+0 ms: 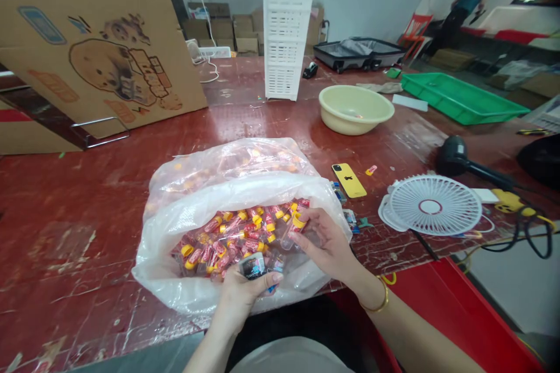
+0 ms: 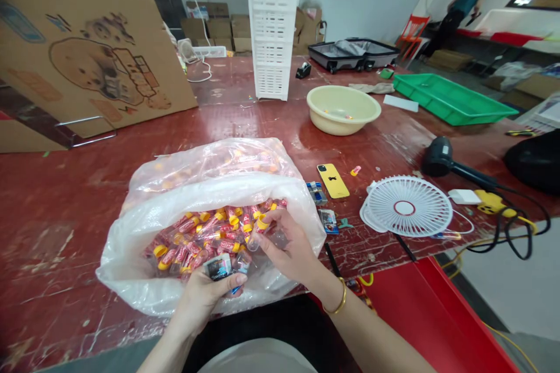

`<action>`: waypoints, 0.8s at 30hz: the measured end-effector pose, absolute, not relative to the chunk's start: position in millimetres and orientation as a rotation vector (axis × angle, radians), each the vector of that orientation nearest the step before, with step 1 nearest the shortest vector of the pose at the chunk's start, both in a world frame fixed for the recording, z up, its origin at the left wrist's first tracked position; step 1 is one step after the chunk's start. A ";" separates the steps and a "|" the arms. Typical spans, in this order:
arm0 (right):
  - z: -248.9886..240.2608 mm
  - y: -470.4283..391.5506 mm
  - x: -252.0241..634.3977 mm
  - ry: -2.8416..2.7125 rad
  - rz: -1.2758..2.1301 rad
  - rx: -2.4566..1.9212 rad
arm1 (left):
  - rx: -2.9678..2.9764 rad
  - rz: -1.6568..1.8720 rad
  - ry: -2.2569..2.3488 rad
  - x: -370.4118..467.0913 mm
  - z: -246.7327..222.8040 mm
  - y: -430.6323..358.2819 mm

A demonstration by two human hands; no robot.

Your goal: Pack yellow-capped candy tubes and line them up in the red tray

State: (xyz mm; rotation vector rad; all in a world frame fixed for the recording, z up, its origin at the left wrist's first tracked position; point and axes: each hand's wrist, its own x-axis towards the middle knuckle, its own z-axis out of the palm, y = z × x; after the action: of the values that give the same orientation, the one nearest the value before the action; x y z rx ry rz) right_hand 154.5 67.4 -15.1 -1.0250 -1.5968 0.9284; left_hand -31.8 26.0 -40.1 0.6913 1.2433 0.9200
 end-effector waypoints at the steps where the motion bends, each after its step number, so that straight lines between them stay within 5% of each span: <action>1: -10.6 66.5 154.8 -1.637 0.907 -1.021 | 0.686 0.925 1.251 -31.1 -41.9 26.4; 10: -11.1 73.2 146.7 -1.648 1.014 -1.083 | 0.713 0.925 1.319 -25.6 -40.2 25.0; 24: -2.9 67.5 156.3 -1.923 0.705 -1.027 | 0.832 0.924 1.320 -23.6 -37.2 23.3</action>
State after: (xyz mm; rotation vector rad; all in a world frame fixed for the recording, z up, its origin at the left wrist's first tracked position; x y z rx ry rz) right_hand 156.3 67.5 -2.9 -1.0266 -1.9234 0.7049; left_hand -23.6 23.3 -37.2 0.8322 1.3199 0.9238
